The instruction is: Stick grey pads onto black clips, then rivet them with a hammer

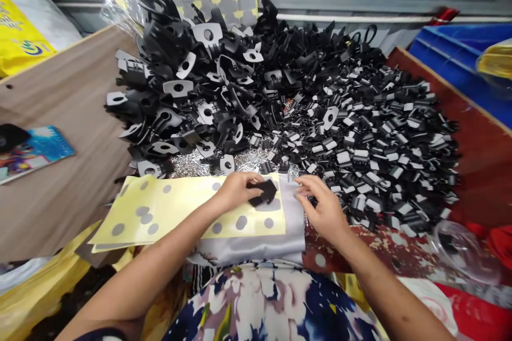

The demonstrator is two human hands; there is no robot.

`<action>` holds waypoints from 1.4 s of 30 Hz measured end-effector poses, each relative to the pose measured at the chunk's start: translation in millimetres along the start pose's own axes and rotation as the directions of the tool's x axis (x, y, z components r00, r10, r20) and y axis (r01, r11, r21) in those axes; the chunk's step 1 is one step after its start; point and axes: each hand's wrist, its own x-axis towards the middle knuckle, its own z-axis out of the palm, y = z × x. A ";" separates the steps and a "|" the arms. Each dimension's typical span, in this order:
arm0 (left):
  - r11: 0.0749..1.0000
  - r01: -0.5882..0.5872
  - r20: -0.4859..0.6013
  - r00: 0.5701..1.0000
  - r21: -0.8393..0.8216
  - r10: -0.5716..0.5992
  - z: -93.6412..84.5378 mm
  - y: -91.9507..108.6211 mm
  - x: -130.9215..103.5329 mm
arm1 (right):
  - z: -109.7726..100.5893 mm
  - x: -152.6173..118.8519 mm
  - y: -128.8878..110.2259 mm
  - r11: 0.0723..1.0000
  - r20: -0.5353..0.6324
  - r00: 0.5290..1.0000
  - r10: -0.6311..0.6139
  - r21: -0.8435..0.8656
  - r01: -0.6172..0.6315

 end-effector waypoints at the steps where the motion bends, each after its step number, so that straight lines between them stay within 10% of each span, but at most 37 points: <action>1: 0.995 0.050 -0.020 0.998 -0.088 -0.052 -1.9 -3.7 0.0 | 9.4 -8.1 7.8 0.999 -0.040 0.999 0.031 -0.020 -0.032; 12: 0.831 0.256 0.141 0.967 -0.494 -0.214 49.8 -13.4 27.9 | 56.8 -17.8 7.6 0.928 0.028 0.986 -0.166 -0.334 0.165; 20: 0.766 0.300 0.148 0.953 -0.569 -0.263 42.0 -15.7 36.4 | 2.7 -18.8 -42.6 0.976 0.281 0.954 -0.102 0.214 0.041; 25: 0.550 0.315 0.202 0.945 -0.774 -0.257 42.7 -1.8 9.3 | -12.5 3.6 -17.5 0.984 -0.106 0.987 0.118 0.142 -0.103; 42: 0.413 0.236 0.168 0.966 -0.880 -0.196 54.5 9.1 -17.0 | 30.2 7.3 9.1 0.954 -0.179 0.963 0.200 0.261 -0.149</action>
